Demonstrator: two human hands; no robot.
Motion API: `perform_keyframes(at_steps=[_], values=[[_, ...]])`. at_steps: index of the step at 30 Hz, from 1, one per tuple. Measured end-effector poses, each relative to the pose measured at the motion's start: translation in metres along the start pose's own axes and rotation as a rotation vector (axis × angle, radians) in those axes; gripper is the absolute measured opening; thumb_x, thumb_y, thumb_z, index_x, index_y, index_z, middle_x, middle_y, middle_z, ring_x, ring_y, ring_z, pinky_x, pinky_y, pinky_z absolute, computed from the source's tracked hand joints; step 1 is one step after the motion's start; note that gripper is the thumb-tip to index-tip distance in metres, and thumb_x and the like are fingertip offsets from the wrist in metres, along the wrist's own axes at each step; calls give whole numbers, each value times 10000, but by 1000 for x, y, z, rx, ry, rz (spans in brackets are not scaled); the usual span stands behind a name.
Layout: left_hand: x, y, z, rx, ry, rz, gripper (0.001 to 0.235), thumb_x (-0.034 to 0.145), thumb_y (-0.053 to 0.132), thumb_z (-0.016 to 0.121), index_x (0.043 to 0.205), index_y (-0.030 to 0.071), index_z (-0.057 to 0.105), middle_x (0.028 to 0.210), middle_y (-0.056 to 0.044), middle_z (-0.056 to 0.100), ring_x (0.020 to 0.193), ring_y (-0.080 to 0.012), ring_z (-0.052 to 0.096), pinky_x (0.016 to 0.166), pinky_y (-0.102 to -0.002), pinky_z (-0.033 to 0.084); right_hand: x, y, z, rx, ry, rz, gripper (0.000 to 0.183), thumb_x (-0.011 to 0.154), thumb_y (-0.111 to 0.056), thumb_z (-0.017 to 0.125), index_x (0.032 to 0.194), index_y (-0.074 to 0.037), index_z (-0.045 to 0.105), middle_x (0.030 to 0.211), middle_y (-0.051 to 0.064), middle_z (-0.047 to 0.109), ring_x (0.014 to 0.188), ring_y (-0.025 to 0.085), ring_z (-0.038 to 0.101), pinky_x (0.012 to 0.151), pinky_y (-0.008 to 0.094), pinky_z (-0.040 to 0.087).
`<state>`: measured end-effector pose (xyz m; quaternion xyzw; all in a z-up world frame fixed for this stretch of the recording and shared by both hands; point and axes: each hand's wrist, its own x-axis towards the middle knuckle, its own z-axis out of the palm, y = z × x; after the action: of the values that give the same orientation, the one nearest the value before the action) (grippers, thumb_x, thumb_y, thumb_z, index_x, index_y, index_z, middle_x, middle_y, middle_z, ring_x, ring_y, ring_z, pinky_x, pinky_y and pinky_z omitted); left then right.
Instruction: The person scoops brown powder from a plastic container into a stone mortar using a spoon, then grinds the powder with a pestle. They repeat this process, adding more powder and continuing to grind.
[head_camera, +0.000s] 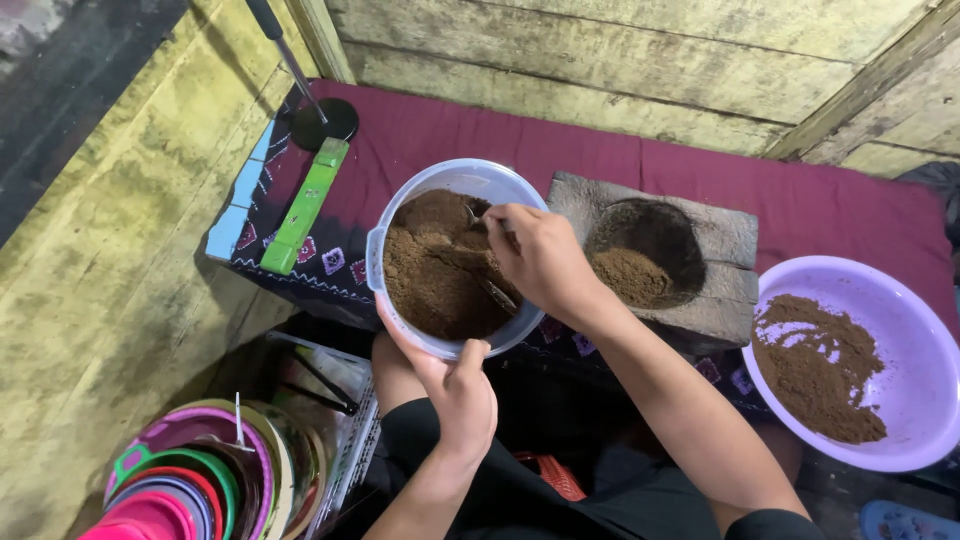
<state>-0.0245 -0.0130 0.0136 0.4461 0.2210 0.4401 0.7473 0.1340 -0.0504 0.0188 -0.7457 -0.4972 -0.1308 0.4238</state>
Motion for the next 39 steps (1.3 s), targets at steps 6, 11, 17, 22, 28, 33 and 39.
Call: perform_keyframes(at_steps=[6, 11, 17, 22, 28, 33, 39], values=[[4, 4, 0, 36, 9, -17, 1075, 671, -171, 440, 1622, 165, 69, 1723, -107, -6, 1564, -263, 70, 1239, -429, 157, -11, -3, -22, 111, 33, 93, 100, 1047, -72, 639, 1074, -12, 714, 802, 38, 752, 636, 136, 712, 636, 290, 566], [7, 4, 3, 35, 3, -11, 1068, 674, -163, 448, 1618, 179, 84, 1721, -108, 16, 1555, -264, 112, 1198, -413, 252, -18, 1, -24, 152, 0, 133, 126, 1043, -60, 627, 1098, 26, 703, 827, 101, 769, 609, 153, 741, 568, 266, 636], [8, 25, 31, 68, 114, -106, 1170, 673, -198, 526, 1667, 220, 74, 1696, -94, -118, 1548, -301, -27, 1241, -542, 94, -18, -4, -38, 431, 121, 251, 147, 1025, 4, 607, 1010, 70, 737, 727, 201, 722, 603, 222, 740, 560, 337, 639], [19, 23, 32, 68, 105, -133, 1138, 699, -204, 514, 1669, 219, 94, 1701, -130, -111, 1548, -349, -2, 1226, -565, 126, -27, 4, -72, 455, 187, 259, 136, 1020, 6, 622, 1000, 89, 728, 730, 213, 727, 623, 216, 740, 578, 349, 653], [32, 11, 33, -7, 160, -212, 1155, 703, -207, 530, 1653, 326, 144, 1693, -109, -142, 1507, -374, 66, 1128, -673, 309, -65, 24, -134, 220, 187, 338, 173, 1078, 41, 569, 1116, 107, 724, 824, 236, 738, 681, 260, 739, 651, 390, 642], [36, 16, 47, -71, 200, -218, 1153, 690, -213, 578, 1623, 358, 214, 1686, -141, -110, 1449, -380, 195, 1081, -604, 453, -132, 76, -142, -159, 218, 344, 114, 1058, 29, 666, 1082, -24, 764, 814, 126, 758, 733, 249, 747, 735, 354, 576], [54, 11, 46, -20, 251, -211, 1033, 729, -157, 616, 1586, 329, 307, 1610, -207, 51, 1257, -336, 332, 1006, -587, 537, -154, 106, -135, -767, 10, -203, 200, 973, 24, 635, 1161, 18, 703, 966, 157, 654, 837, 318, 692, 791, 373, 597]])
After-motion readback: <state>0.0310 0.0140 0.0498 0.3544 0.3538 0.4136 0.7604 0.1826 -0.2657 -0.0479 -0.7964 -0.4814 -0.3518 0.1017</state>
